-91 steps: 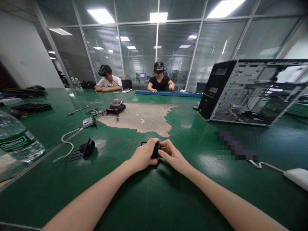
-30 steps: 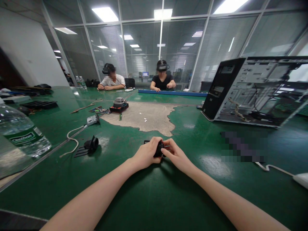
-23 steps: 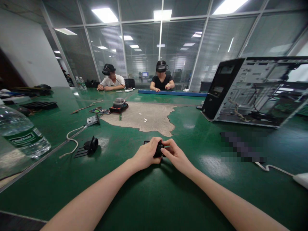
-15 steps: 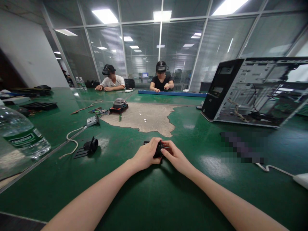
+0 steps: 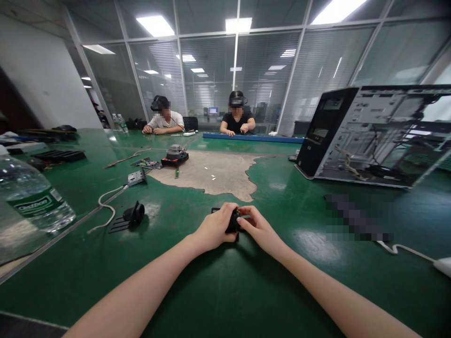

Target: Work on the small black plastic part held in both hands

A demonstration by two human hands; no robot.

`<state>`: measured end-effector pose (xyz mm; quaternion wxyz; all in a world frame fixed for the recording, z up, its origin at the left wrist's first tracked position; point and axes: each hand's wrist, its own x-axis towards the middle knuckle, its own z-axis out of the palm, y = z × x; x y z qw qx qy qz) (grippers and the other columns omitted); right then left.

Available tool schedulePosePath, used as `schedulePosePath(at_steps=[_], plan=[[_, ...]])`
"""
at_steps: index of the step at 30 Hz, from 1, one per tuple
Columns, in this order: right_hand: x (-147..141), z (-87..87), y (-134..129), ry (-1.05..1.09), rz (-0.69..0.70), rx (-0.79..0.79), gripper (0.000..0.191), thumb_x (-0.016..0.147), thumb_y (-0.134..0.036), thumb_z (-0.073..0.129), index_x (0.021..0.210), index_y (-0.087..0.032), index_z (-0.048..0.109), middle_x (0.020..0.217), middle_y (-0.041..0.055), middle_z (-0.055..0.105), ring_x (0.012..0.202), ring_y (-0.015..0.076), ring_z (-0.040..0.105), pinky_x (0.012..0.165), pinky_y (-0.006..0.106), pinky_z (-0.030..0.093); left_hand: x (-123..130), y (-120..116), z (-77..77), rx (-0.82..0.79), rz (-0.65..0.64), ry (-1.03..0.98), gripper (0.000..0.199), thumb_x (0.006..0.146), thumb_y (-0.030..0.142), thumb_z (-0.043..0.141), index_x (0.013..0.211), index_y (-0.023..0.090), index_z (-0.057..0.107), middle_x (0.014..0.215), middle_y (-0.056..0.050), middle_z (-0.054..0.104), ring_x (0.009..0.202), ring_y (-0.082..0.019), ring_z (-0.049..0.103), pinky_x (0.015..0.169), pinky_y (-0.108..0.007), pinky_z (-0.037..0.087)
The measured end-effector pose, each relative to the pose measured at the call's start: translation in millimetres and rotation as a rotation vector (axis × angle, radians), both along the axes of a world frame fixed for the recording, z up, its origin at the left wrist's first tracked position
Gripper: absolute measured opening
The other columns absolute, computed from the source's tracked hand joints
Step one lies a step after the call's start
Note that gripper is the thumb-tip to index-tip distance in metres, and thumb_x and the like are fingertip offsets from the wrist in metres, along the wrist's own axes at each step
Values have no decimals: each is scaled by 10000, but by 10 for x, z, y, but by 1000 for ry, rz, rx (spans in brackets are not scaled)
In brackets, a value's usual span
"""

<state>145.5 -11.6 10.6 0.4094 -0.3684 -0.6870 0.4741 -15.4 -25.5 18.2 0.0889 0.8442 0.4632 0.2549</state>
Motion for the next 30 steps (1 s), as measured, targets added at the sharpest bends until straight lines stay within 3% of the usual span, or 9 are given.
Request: schedulePosePath(at_steps=[6, 12, 17, 25, 30], plan=[[13, 70, -59, 30, 73, 25, 178, 743, -278, 540, 882, -206, 456, 883, 6, 522, 853, 148, 542, 745, 298, 459, 0, -1, 3, 5, 0, 2, 566, 649, 234, 580, 1130, 231, 283, 1132, -57, 432, 854, -205, 551, 705, -327, 456], [3, 34, -54, 42, 36, 0, 188, 756, -313, 523, 892, -207, 448, 884, 8, 526, 793, 132, 551, 714, 290, 463, -2, -4, 3, -4, 8, 8, 583, 636, 231, 588, 1134, 228, 284, 1136, -60, 433, 856, -211, 551, 702, -326, 459], [-1, 42, -45, 2, 28, 14, 251, 758, -324, 517, 966, -200, 454, 935, 30, 523, 856, 147, 537, 762, 309, 459, 3, 0, 5, -15, -2, -4, 603, 626, 214, 590, 1141, 229, 278, 1126, -56, 438, 877, -213, 547, 728, -329, 454], [-4, 28, -72, 57, 62, 33, 169, 765, -315, 512, 891, -214, 461, 890, 8, 529, 830, 137, 549, 726, 284, 476, 1, -10, 19, -22, 6, -7, 600, 623, 208, 593, 1137, 234, 284, 1125, -57, 439, 868, -211, 550, 719, -330, 451], [-15, 27, -52, 34, 6, 41, 258, 737, -321, 545, 953, -203, 468, 946, 37, 530, 852, 151, 548, 730, 300, 475, 3, -16, 34, -24, 10, 2, 609, 625, 207, 590, 1147, 227, 278, 1120, -59, 446, 868, -215, 554, 723, -333, 455]])
